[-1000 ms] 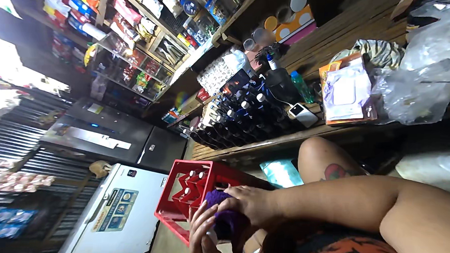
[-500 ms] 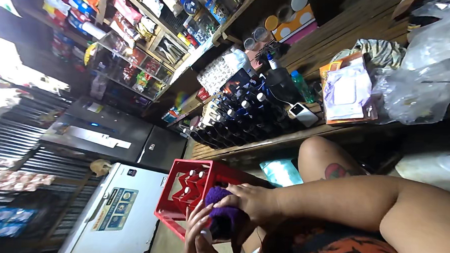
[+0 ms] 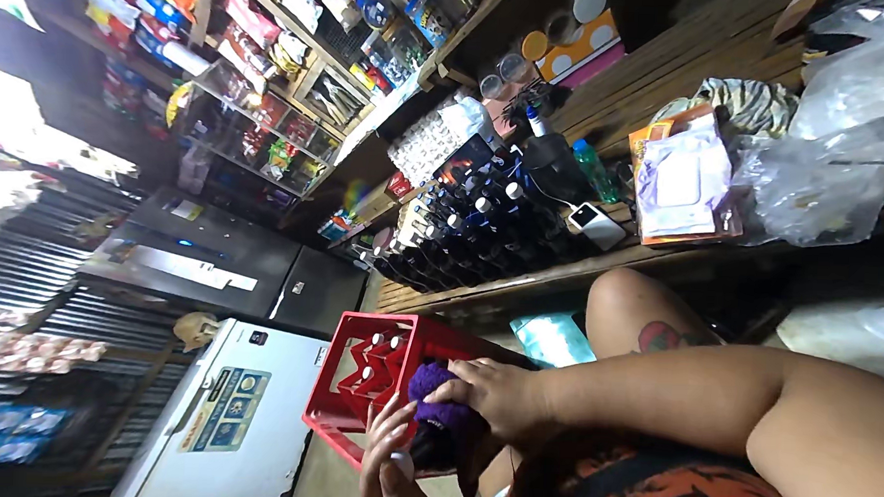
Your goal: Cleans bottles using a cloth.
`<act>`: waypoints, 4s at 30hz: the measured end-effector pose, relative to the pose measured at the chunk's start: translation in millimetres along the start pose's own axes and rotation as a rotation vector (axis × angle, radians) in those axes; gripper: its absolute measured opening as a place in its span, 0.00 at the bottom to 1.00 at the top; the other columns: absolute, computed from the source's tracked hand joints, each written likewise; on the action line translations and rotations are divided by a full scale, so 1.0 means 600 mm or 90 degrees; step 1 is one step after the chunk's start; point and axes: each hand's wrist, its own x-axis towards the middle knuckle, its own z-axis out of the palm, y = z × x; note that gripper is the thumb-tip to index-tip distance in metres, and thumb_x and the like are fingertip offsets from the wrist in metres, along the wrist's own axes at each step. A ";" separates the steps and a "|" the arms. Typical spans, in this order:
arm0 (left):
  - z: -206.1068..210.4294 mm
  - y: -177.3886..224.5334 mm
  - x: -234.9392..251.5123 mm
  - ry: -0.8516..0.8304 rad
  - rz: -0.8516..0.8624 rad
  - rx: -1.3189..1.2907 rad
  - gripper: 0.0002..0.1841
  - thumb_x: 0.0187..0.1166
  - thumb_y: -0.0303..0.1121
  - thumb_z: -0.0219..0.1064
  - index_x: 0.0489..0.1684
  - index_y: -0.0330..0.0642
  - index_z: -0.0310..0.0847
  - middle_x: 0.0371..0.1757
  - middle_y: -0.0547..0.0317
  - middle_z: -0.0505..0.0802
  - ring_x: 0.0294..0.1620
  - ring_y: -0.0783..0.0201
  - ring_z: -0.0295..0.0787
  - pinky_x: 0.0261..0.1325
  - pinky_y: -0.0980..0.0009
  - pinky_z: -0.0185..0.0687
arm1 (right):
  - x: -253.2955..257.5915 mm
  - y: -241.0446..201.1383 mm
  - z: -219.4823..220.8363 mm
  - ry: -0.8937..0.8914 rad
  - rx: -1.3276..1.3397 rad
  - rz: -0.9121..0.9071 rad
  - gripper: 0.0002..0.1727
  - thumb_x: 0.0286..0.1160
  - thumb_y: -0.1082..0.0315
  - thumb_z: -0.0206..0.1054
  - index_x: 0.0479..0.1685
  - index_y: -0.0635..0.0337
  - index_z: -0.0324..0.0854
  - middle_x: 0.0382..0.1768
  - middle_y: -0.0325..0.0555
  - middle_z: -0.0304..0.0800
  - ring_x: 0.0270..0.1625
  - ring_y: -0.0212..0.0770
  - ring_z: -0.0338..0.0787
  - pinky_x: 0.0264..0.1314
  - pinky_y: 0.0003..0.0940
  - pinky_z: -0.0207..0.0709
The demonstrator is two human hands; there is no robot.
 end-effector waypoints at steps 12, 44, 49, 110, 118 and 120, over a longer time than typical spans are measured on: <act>0.002 -0.005 0.002 0.057 -0.038 -0.022 0.21 0.93 0.53 0.44 0.57 0.67 0.87 0.58 0.74 0.95 0.73 0.62 0.86 0.84 0.57 0.70 | -0.002 -0.004 -0.002 -0.007 -0.024 0.011 0.44 0.69 0.48 0.78 0.87 0.47 0.64 0.76 0.72 0.69 0.80 0.71 0.70 0.79 0.65 0.65; 0.004 -0.002 0.000 0.080 -0.047 -0.063 0.20 0.92 0.54 0.46 0.56 0.66 0.87 0.54 0.72 0.97 0.69 0.62 0.89 0.82 0.58 0.74 | -0.004 0.006 0.003 -0.014 -0.058 0.012 0.43 0.68 0.52 0.79 0.86 0.49 0.65 0.74 0.72 0.71 0.77 0.71 0.73 0.78 0.63 0.67; -0.002 -0.002 -0.002 0.100 -0.061 -0.076 0.20 0.92 0.54 0.47 0.55 0.65 0.89 0.54 0.71 0.97 0.68 0.62 0.89 0.83 0.58 0.73 | -0.001 0.006 0.003 -0.019 -0.031 0.035 0.39 0.72 0.57 0.77 0.86 0.47 0.66 0.73 0.70 0.72 0.76 0.70 0.74 0.76 0.65 0.68; 0.021 0.017 -0.012 0.026 -0.005 -0.078 0.20 0.94 0.50 0.44 0.61 0.67 0.86 0.57 0.77 0.95 0.70 0.66 0.87 0.83 0.58 0.72 | 0.000 -0.001 0.008 -0.037 -0.013 0.058 0.52 0.58 0.39 0.81 0.87 0.43 0.63 0.78 0.70 0.68 0.79 0.70 0.71 0.76 0.67 0.67; 0.006 0.001 -0.010 0.052 -0.016 -0.076 0.20 0.94 0.52 0.44 0.60 0.67 0.86 0.56 0.74 0.96 0.69 0.63 0.88 0.80 0.58 0.76 | 0.010 -0.005 -0.010 -0.010 0.027 0.047 0.34 0.73 0.43 0.72 0.79 0.45 0.76 0.67 0.65 0.78 0.70 0.65 0.79 0.70 0.65 0.70; 0.009 0.006 -0.011 0.039 -0.011 -0.074 0.20 0.94 0.51 0.44 0.61 0.68 0.85 0.57 0.76 0.95 0.70 0.64 0.88 0.81 0.59 0.75 | 0.010 -0.008 -0.013 -0.036 0.022 0.058 0.36 0.72 0.46 0.75 0.82 0.44 0.73 0.69 0.65 0.76 0.73 0.66 0.77 0.72 0.66 0.69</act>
